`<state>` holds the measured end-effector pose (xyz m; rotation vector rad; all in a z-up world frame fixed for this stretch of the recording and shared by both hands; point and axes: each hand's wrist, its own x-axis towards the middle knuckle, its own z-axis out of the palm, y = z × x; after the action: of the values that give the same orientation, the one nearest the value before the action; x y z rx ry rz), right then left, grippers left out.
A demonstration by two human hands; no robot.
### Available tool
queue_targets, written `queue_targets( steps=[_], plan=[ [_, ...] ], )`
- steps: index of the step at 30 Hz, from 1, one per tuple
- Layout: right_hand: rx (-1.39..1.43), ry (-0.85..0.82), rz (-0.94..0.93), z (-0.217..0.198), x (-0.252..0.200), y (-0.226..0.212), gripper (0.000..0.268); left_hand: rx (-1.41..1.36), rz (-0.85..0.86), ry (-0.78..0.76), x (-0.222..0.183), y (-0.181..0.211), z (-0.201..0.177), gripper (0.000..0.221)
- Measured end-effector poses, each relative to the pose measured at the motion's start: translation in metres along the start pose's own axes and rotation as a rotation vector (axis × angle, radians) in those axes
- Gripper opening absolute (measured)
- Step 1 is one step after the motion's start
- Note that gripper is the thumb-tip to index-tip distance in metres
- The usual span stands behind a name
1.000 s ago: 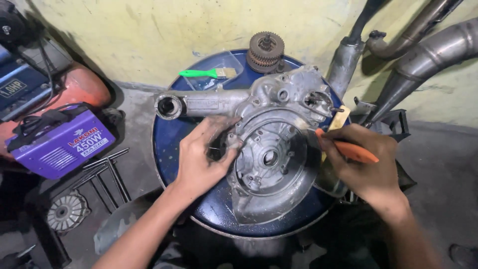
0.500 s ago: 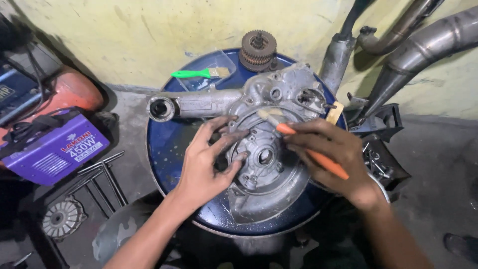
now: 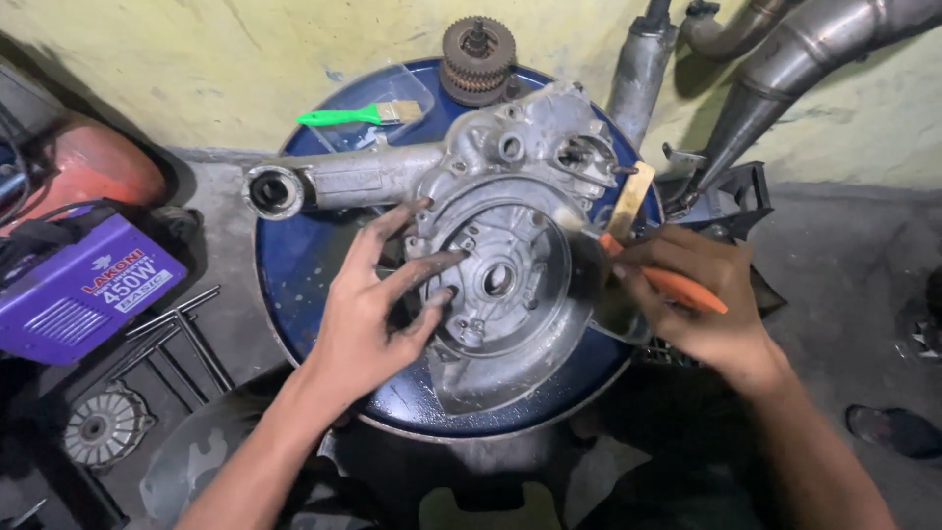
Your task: Cleaning a motorcycle engine casing using a brush, cleaning fluid, and a wooden scraper.
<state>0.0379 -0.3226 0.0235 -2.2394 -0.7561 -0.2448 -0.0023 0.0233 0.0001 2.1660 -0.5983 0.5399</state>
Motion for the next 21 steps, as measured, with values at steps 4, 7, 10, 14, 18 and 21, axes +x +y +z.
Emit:
queue_targets(
  steps=[4,7,10,14,18,21],
  plan=[
    [-0.103,-0.024,0.021,0.011,-0.025,0.005,0.021,0.015,-0.004,-0.001,-0.001,-0.001,0.002,0.048],
    [-0.096,-0.041,0.062,0.017,-0.036,-0.004,0.015,-0.015,-0.007,-0.003,0.003,0.005,0.002,0.047],
    [0.120,-0.193,0.134,0.019,-0.040,-0.003,0.002,-0.010,-0.016,0.022,0.005,0.004,0.005,0.042],
    [0.094,-0.163,0.045,0.010,-0.040,0.010,0.014,-0.002,-0.001,0.049,0.007,0.002,0.008,0.040],
    [0.011,0.085,-0.035,-0.014,-0.035,0.029,0.021,0.007,-0.015,0.051,0.007,0.000,0.009,0.038],
    [0.071,0.234,0.071,-0.024,-0.028,0.007,0.027,-0.002,-0.016,0.050,0.007,-0.001,0.009,0.036]
  ],
)
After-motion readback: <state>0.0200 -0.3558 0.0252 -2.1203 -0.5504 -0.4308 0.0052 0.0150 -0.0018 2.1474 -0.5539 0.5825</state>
